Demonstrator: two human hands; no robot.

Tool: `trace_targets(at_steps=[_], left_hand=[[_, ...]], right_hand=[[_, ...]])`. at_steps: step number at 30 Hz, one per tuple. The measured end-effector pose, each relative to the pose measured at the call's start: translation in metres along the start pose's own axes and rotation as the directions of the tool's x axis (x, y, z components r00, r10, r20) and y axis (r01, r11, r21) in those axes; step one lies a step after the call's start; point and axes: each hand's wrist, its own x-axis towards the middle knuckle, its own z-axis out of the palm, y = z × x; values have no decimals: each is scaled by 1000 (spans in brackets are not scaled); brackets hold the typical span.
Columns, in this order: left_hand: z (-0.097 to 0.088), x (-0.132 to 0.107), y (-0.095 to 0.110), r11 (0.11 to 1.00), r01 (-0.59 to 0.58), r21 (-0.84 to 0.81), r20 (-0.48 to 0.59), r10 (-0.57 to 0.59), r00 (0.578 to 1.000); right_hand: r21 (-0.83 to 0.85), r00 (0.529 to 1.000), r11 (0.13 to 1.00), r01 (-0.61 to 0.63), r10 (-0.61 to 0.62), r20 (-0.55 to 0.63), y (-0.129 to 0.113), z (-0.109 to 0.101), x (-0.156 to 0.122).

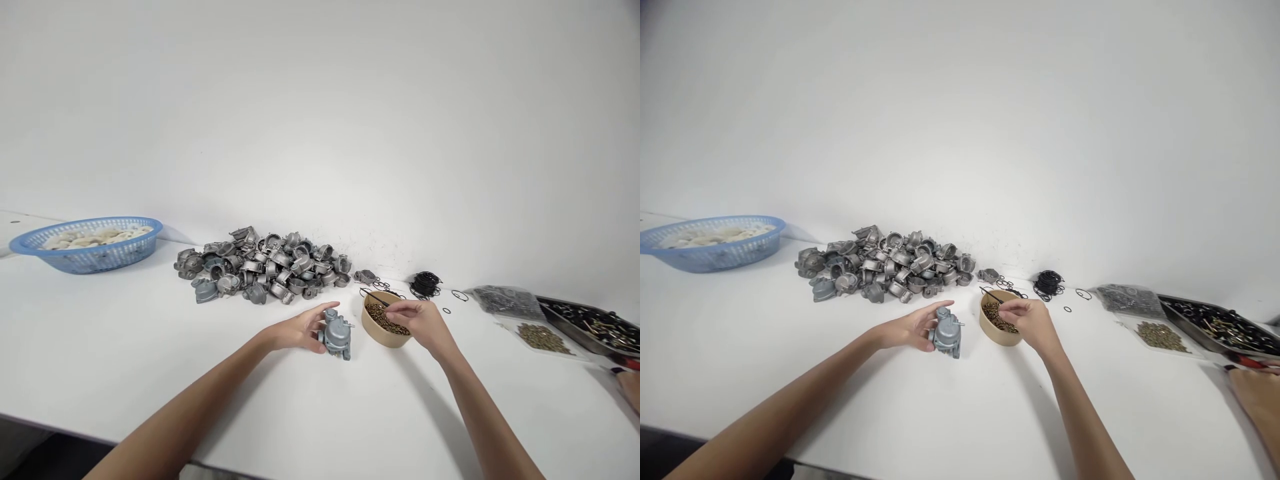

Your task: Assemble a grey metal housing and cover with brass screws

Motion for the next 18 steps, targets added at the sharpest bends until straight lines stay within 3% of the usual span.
trace_targets(at_steps=[4, 7, 8, 10, 13, 15, 18], left_hand=[[-7, -11, 21, 992, 9, 128, -20, -6, 1000], [0, -14, 35, 957, -123, 261, -154, 167, 974], [5, -13, 39, 924, -170, 342, -227, 257, 939], [18, -11, 43, 803, -216, 555, -330, 451, 829], [39, -7, 42, 570, -229, 789, -289, 674, 680], [50, -4, 37, 472, -266, 840, -219, 745, 630], [63, 0, 28, 450, -327, 831, -178, 772, 610]], right_hand=[[167, 1000, 986, -11, 16, -27, 0, -1, 0], [303, 999, 953, -23, 31, -20, -1, 0, 0], [359, 999, 933, -31, 37, -10, -3, 2, -1], [467, 999, 883, -47, 45, 17, -10, 7, -5], [566, 995, 820, -85, 43, 87, -24, 22, -16], [613, 986, 778, -135, 46, 159, -33, 34, -25], [670, 965, 711, -211, 42, 259, -43, 50, -38]])
